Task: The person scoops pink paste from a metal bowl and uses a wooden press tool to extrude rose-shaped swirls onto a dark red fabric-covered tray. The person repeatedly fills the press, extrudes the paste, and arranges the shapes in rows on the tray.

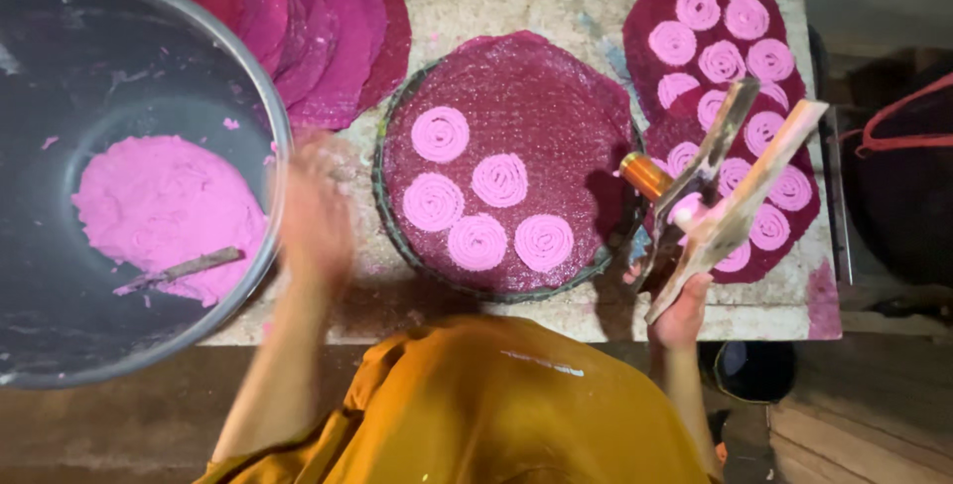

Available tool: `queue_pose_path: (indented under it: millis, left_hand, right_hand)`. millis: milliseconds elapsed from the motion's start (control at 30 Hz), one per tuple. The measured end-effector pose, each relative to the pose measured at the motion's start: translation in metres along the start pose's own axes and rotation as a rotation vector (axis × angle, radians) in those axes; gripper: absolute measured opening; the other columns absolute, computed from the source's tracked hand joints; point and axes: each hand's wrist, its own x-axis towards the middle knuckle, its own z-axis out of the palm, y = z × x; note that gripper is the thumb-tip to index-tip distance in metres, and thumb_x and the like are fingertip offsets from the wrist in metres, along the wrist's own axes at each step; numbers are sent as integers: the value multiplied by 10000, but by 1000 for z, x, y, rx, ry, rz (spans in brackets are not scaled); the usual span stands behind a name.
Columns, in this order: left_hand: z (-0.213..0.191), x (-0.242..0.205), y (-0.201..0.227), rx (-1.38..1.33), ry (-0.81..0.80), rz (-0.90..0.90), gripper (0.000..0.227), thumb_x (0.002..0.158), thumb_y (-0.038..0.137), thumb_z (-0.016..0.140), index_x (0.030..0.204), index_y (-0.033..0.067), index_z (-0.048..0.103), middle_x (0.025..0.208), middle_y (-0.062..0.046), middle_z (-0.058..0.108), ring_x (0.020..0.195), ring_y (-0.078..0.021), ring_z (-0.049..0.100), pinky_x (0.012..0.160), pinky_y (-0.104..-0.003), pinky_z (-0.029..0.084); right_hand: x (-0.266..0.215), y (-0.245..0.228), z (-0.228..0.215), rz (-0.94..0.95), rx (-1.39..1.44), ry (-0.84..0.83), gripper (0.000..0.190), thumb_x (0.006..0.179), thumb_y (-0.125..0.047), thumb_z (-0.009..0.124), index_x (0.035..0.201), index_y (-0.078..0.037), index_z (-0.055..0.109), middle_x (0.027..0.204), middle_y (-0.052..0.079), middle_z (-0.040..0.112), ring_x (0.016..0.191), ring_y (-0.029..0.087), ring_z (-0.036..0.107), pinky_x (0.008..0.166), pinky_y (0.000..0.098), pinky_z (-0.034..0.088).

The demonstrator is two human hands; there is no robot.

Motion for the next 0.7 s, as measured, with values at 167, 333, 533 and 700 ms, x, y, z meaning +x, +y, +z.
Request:
queue_pose_path:
  millis: [167,333,533,700]
  left_hand:
    - [52,-75,-77,336,-171,278,1002,841,129,721,1568,-101,72,1553,-418,192,1434,-482,266,1176,-483,248]
    - [40,-16,-127,383,-360,-87,818,916,57,477,1640,39,96,1503,-359,445,1226,-474,586,1002,-478,485]
    - [67,90,-89,715,-244,218,601,946,170,619,1514,55,458,1612,-249,336,1411,-439,414,1167,-467,365]
    - [133,60,-4,-844,-681,95,698,997,461,599,1529,36,443,1535,-141,485,1440,-293,459,1232,-426,354]
  right_hand:
    - [12,-16,25,20,46,-134,919,1003,-809,367,1402,10,494,1088,150,617,1000,277,602,895,451,506]
    - [22,-28,31,73,-48,-179,950,956,-848,380,1372,-2,489,1068,136,621,975,261,614,867,428,511]
    - [57,-47,43,300,-52,-425,996,902,-868,423,1382,0,512,1062,124,642,951,246,643,836,418,538]
    - [87,-75,70,663,-177,-718,895,919,-778,467,1331,14,538,1005,158,689,888,258,692,798,417,566]
